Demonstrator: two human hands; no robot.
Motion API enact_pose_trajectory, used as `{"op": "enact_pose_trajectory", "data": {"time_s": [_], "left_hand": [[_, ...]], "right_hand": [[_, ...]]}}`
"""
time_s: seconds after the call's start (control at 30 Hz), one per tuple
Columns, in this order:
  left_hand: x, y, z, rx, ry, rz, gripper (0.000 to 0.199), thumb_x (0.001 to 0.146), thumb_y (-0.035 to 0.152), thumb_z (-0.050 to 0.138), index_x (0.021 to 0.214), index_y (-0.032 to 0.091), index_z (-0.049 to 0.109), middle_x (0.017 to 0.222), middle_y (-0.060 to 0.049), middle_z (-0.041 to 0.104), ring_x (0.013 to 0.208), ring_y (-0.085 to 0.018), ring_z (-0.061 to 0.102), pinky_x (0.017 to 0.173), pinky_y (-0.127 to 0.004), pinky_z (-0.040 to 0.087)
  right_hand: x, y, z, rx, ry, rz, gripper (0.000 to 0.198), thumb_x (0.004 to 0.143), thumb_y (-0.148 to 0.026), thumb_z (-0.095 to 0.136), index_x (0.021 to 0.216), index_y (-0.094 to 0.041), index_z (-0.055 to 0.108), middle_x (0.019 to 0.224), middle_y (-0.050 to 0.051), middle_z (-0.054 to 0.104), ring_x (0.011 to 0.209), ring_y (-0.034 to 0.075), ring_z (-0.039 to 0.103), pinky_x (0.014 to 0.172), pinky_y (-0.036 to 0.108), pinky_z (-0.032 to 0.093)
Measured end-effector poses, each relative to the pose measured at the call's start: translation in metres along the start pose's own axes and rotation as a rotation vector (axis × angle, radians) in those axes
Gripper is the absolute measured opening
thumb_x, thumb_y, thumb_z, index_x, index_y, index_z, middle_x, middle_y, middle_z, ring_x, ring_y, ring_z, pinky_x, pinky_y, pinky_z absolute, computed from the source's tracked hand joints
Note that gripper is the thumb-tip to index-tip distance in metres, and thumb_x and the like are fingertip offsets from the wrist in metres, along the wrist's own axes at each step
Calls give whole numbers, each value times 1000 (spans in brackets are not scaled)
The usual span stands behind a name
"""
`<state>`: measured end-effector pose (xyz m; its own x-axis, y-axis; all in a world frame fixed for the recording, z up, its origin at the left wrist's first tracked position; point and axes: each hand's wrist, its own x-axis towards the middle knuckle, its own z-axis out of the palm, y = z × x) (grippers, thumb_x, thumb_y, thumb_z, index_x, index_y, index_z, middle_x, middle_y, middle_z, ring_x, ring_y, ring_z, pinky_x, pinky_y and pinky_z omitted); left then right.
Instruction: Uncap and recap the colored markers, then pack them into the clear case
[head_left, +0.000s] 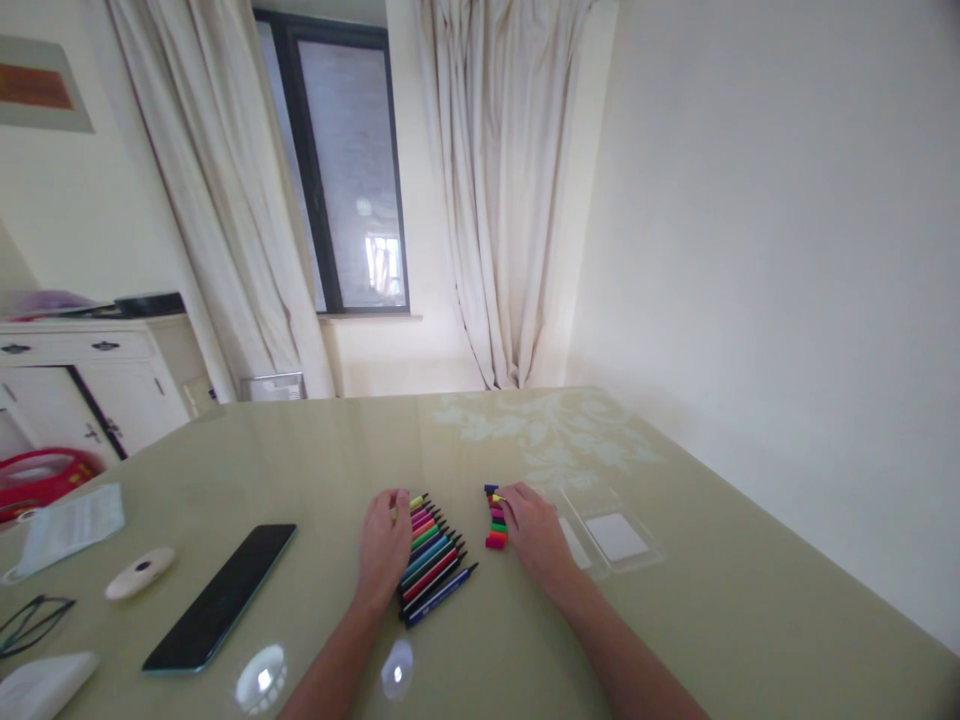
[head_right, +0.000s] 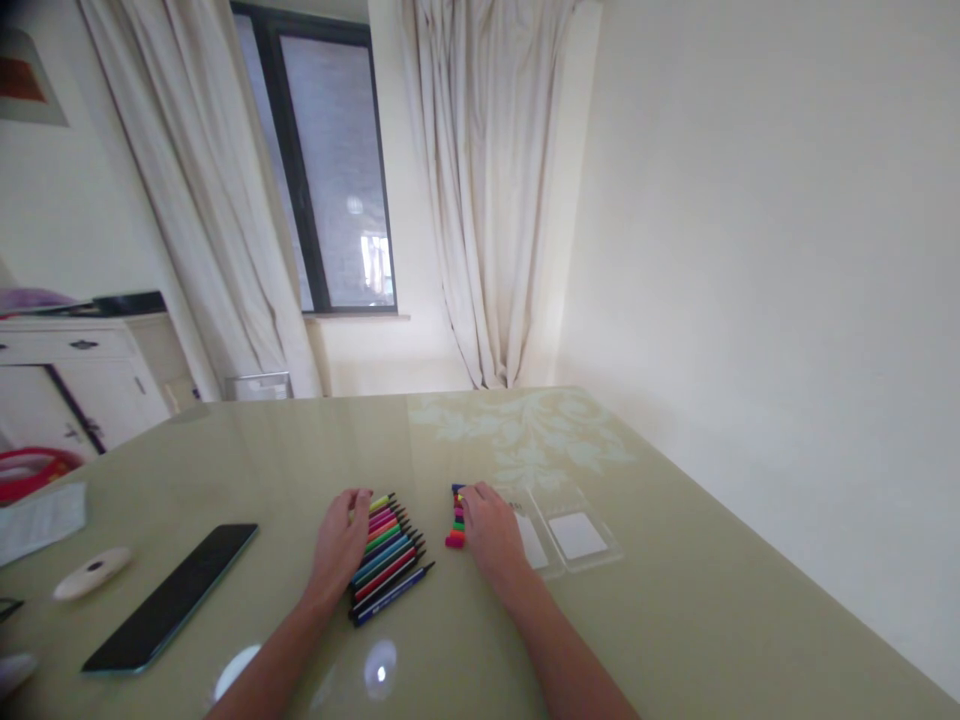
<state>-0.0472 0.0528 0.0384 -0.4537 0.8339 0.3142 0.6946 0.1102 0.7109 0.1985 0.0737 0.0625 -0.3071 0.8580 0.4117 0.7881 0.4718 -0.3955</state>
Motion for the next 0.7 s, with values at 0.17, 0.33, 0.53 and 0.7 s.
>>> {"op": "enact_pose_trajectory", "data": {"time_s": [0.17,0.33,0.53,0.7], "left_hand": [[-14,7,-8,90,-23,76,46,100,48,33,117,18,64,128,-15,68,123,-29,61,114,-50,37],[-54,18,2,422,-148,280,86,85,77,51,145,16,53,161,-21,41,150,-39,33,124,-59,14],[-73,15,21,531,-153,373,117,68,92,57,151,10,49,160,-26,40,152,-46,25,124,-62,8],[-63,12,19,575,-124,365,117,72,90,54,152,5,47,162,-27,35,151,-47,28,124,-62,11]], "right_hand": [[0,1,-4,-11,27,3,30,99,-13,46,107,-23,73,107,10,74,102,24,67,91,31,51],[1,9,-11,-26,75,40,28,99,-17,47,109,-22,73,109,10,74,105,25,66,94,35,49],[1,12,-12,-26,95,60,29,100,-19,46,111,-22,73,109,10,74,106,26,66,95,35,48],[1,13,-11,-56,74,48,27,99,-20,49,111,-22,73,109,10,74,105,26,66,94,35,47]]}}
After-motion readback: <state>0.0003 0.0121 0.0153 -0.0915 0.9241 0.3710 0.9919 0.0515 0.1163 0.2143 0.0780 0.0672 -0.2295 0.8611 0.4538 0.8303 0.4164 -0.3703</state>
